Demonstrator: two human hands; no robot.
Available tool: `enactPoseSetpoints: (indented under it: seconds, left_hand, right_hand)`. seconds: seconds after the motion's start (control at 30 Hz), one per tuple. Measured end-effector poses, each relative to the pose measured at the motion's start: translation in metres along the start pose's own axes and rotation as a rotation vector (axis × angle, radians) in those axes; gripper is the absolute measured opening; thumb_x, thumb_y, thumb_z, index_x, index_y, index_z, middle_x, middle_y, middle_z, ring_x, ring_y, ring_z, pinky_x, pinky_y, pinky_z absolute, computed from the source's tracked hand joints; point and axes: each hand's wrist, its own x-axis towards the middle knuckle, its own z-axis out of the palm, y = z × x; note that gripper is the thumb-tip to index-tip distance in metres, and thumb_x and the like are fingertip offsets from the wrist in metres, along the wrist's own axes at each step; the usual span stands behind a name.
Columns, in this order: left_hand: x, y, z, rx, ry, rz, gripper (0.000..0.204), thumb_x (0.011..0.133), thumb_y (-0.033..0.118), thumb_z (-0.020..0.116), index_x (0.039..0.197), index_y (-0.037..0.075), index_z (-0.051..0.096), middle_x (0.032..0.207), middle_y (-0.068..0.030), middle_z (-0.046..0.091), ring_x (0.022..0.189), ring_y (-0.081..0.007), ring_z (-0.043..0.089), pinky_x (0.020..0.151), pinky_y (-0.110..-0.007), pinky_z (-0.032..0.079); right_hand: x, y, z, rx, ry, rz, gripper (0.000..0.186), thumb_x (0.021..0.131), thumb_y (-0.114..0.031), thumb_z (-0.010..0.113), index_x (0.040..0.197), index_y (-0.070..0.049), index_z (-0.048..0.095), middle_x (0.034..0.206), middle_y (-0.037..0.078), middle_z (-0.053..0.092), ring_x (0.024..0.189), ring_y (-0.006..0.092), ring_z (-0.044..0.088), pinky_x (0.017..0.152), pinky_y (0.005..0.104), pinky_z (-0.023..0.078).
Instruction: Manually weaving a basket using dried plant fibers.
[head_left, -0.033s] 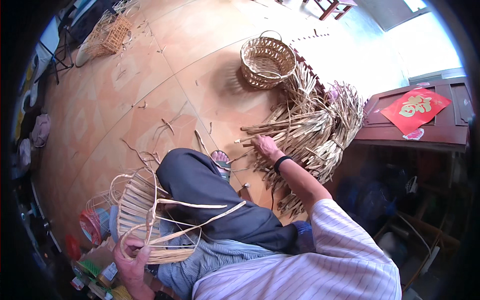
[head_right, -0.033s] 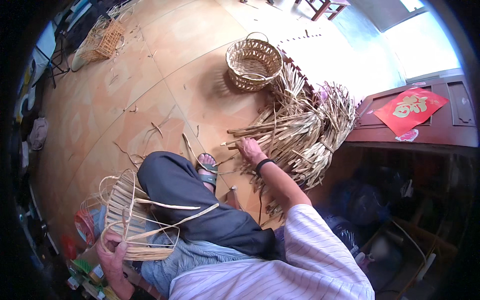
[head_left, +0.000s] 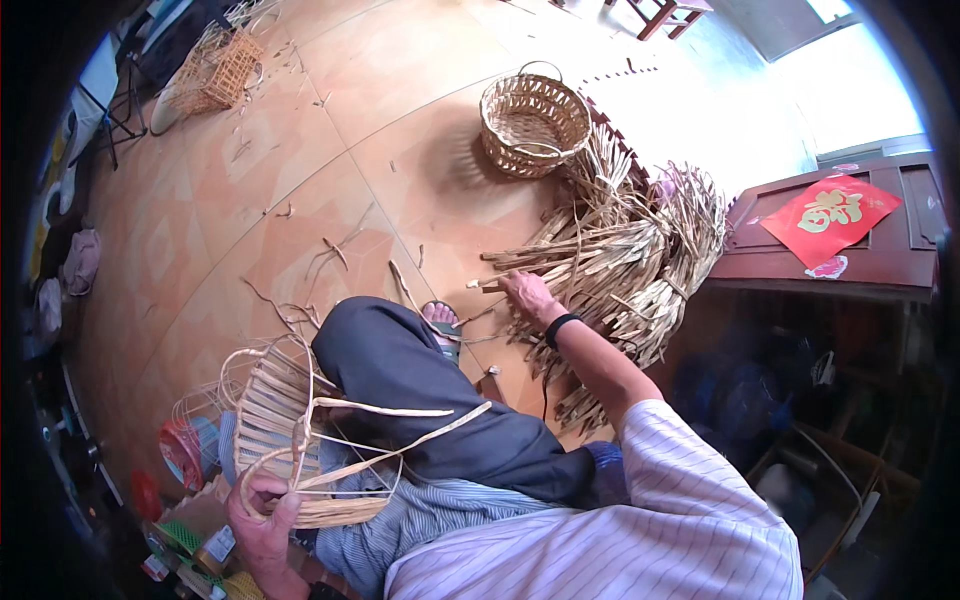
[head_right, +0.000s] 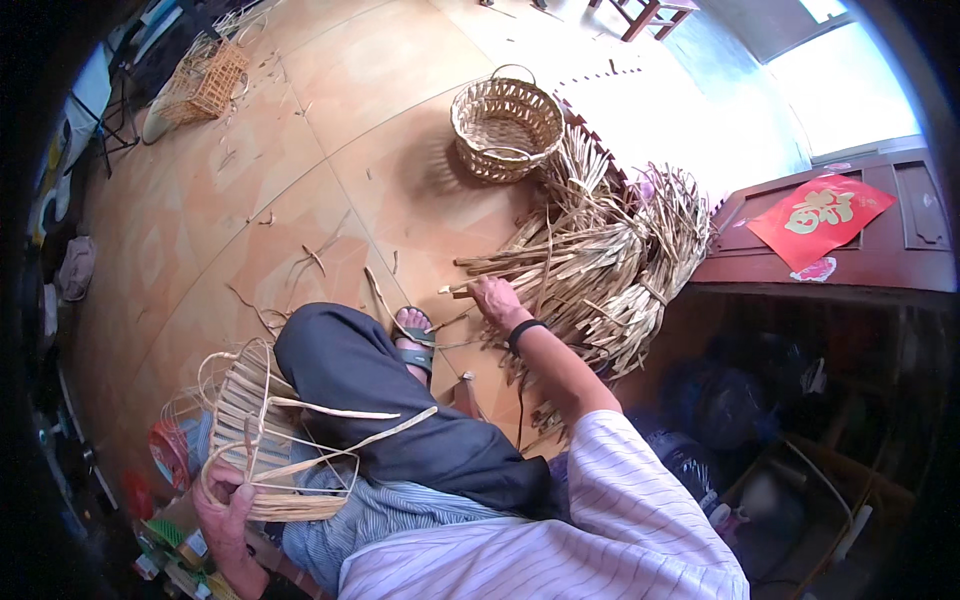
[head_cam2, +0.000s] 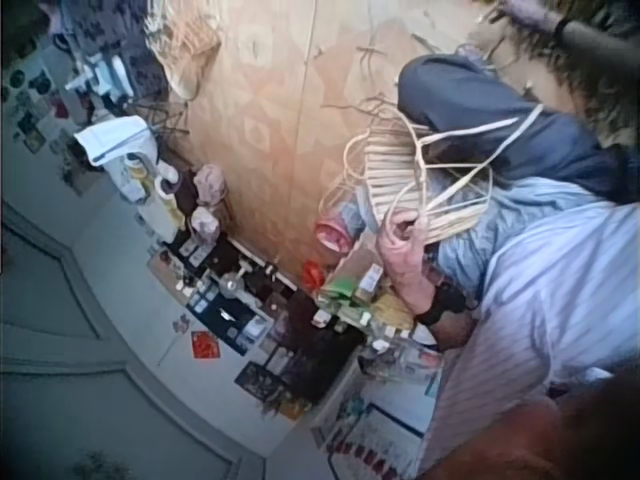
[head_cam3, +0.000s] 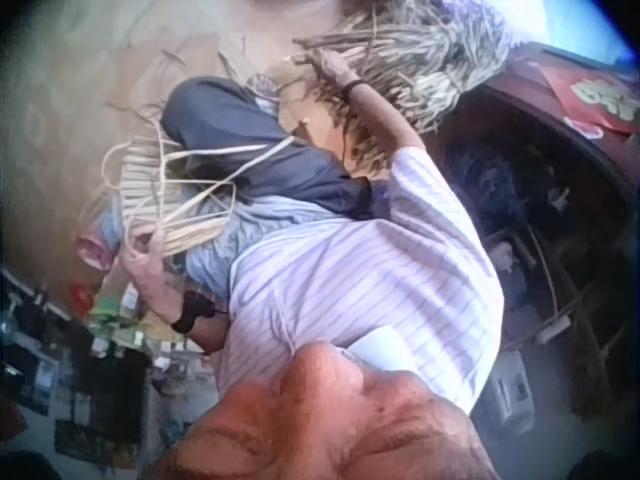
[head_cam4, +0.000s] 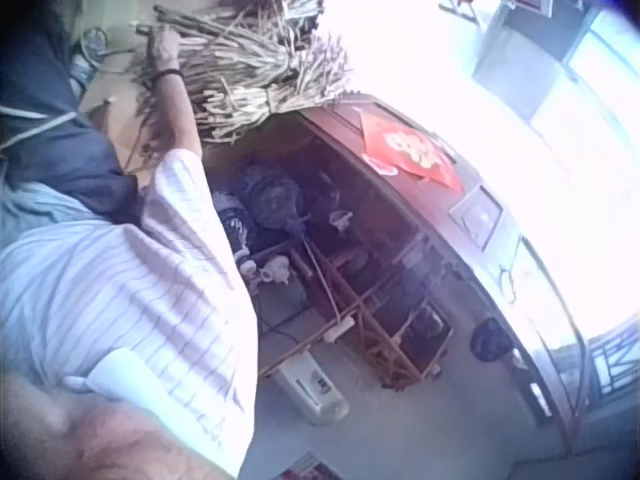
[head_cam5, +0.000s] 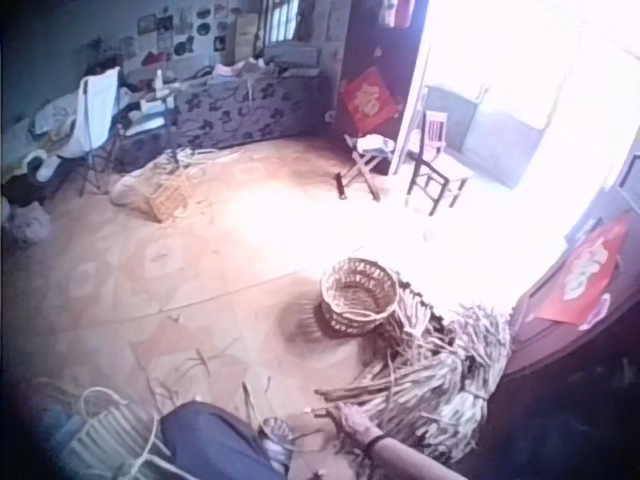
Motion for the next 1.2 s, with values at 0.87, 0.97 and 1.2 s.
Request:
enactPoseSetpoints:
  seconds: [0.87, 0.97, 1.2]
  left_hand:
    - [0.000, -0.007, 0.008, -0.007, 0.047, 0.070, 0.022, 0.090, 0.009, 0.080, 0.096, -0.001, 0.061, 0.093, -0.0092, 0.064, 0.082, -0.0195, 0.073, 0.080, -0.031, 0.058]
    - [0.000, -0.008, 0.008, 0.023, 0.034, 0.071, 0.017, 0.091, 0.003, 0.076, 0.096, -0.001, 0.061, 0.092, -0.0093, 0.064, 0.081, -0.0190, 0.073, 0.080, -0.031, 0.058]
    - [0.005, -0.008, 0.012, 0.081, 0.045, 0.093, 0.023, 0.090, 0.011, 0.079, 0.101, 0.001, 0.061, 0.090, -0.0063, 0.064, 0.081, -0.0151, 0.069, 0.080, -0.029, 0.056]
  right_hand:
    - [0.027, -0.277, -0.293, 1.042, 0.259, -0.780, 0.028, 0.103, -0.024, 0.071, 0.120, -0.005, 0.060, 0.082, 0.015, 0.062, 0.071, 0.0265, 0.059, 0.068, 0.0394, 0.051]
    - [0.005, -0.236, -0.342, 1.099, 0.329, -0.567, 0.020, 0.108, -0.020, 0.065, 0.119, -0.003, 0.067, 0.089, 0.003, 0.069, 0.079, 0.0104, 0.062, 0.071, 0.0307, 0.054]
    - [-0.057, -0.155, -0.438, 0.894, 0.909, -0.790, 0.021, 0.098, -0.019, 0.065, 0.086, -0.002, 0.064, 0.112, 0.014, 0.069, 0.068, 0.0073, 0.048, 0.056, 0.0220, 0.036]
